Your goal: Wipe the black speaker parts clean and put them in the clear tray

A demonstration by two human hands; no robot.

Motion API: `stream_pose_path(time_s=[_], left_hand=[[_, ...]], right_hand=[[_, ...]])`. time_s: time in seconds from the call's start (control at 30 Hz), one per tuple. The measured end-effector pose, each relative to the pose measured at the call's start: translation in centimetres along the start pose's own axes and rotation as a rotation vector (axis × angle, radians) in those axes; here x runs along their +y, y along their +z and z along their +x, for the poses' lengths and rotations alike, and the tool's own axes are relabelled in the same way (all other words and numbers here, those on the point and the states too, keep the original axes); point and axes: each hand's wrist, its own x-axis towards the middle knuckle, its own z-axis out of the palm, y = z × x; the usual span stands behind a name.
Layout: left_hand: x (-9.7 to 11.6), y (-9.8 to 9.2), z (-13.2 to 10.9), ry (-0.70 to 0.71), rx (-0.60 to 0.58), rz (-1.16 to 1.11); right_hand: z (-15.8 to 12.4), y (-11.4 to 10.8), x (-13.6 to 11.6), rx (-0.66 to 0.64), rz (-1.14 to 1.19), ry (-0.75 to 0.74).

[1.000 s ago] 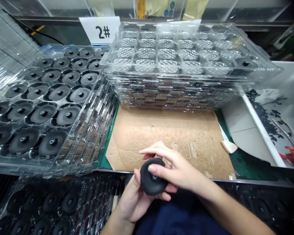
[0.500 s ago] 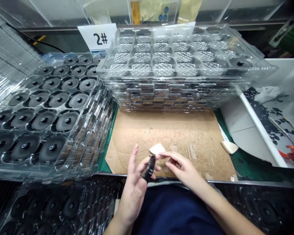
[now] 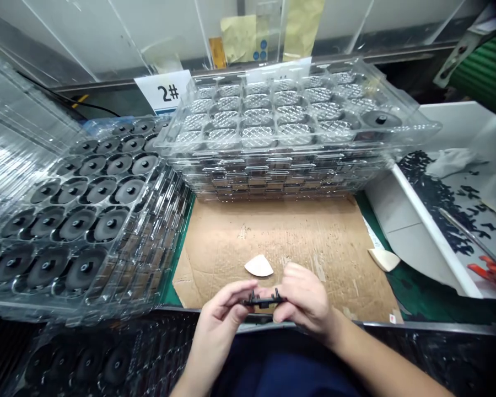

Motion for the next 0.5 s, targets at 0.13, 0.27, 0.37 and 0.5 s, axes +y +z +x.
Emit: stream_pose_path(time_s=[0.13,0.27,0.37,0.5], left_hand=[[-0.1,0.5,0.3,-0.045,0.049,-0.055],[-0.5,2.2,0.7,-0.059,0.048,-0.231],[-0.3,3.5,1.1,-0.111,0.059,-0.350],[0.6,4.5,1.6,-0.155,0.021,-0.403]], right_hand=[[0.5,-0.1,-0.4,0.066,0.015,0.051],[-0.8,-0.1,-0.2,0.097,-0.074,0.085],[-1.6,-0.6,-0.3,0.082,-0.044,0.128],[-1.6,-2.6,-1.1,0.132,0.303,0.379]])
